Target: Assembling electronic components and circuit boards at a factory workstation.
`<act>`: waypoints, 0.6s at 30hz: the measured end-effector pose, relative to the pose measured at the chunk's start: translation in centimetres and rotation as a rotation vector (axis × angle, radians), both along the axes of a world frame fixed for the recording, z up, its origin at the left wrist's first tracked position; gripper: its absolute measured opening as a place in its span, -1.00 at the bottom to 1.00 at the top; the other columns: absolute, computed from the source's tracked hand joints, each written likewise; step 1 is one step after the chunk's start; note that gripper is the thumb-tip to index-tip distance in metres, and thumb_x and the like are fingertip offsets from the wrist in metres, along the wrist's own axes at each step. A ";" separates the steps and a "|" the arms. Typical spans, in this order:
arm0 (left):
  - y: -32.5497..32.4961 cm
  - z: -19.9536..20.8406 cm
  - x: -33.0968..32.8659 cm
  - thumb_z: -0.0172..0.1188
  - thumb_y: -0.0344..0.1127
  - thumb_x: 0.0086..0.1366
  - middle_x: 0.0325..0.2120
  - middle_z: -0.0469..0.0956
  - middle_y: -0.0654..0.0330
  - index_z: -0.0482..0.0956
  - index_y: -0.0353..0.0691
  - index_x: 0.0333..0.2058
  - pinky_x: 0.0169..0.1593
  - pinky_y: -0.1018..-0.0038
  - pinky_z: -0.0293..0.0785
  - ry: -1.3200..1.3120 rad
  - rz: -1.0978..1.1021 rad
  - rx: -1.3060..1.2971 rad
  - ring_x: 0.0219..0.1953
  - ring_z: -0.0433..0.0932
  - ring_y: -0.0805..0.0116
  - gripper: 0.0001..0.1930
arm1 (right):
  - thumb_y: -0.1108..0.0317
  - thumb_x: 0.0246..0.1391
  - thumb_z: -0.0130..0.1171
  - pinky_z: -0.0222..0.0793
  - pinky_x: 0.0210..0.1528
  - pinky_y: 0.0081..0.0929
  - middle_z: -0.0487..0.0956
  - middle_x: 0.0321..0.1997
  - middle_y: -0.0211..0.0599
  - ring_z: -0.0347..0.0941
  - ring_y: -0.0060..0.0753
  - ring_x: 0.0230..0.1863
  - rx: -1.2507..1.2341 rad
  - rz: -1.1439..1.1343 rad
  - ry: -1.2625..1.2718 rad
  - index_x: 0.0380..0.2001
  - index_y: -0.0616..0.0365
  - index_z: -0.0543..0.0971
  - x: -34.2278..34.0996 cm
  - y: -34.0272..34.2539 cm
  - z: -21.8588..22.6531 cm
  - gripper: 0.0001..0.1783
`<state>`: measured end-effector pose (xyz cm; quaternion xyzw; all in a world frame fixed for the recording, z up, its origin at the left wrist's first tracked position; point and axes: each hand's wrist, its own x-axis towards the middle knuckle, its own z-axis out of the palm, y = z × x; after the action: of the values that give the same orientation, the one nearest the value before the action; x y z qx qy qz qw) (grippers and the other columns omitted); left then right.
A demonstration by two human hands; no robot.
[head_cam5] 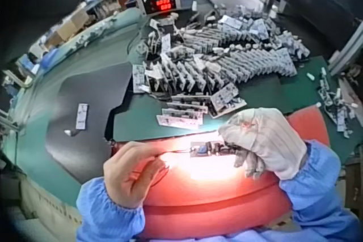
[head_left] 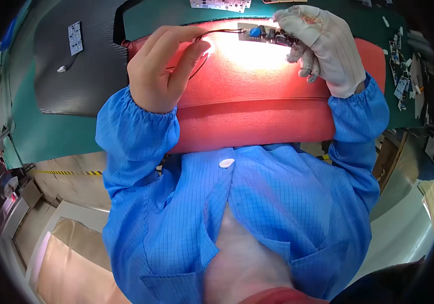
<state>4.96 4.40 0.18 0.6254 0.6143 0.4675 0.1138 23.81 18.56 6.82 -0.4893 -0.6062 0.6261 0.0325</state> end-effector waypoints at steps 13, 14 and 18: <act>-0.6 -0.2 -0.3 0.26 -0.51 0.09 -0.43 0.57 0.10 0.57 -0.32 -0.34 -0.30 0.52 0.49 0.013 0.027 0.023 -0.39 0.57 0.28 -0.87 | 0.24 0.07 0.09 0.26 -0.74 -0.74 0.52 -0.66 -0.25 0.38 -0.63 -0.77 -0.065 -0.335 0.324 -0.33 0.32 0.52 2.8 1.1 -5.7 -0.71; -0.3 -0.3 -0.4 0.26 -0.51 0.08 -0.43 0.57 0.09 0.57 -0.32 -0.34 -0.30 0.52 0.49 0.009 0.013 0.063 -0.39 0.57 0.28 -0.86 | 0.24 0.08 0.09 0.26 -0.74 -0.74 0.52 -0.66 -0.25 0.38 -0.62 -0.77 -0.077 -0.405 0.377 -0.33 0.31 0.51 3.5 1.3 -6.3 -0.71; 0.5 -0.3 -0.1 0.29 -0.49 0.06 -0.43 0.55 0.10 0.57 -0.32 -0.34 -0.31 0.51 0.46 0.004 -0.021 0.078 -0.39 0.55 0.28 -0.84 | 0.25 0.07 0.09 0.26 -0.73 -0.73 0.52 -0.66 -0.26 0.38 -0.62 -0.76 0.027 -0.312 0.305 -0.34 0.31 0.52 1.9 0.6 -4.1 -0.72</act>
<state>4.89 4.88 -0.11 0.6366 0.5893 0.4887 0.0931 25.74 19.19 2.72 -0.4763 -0.5196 0.6721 0.2269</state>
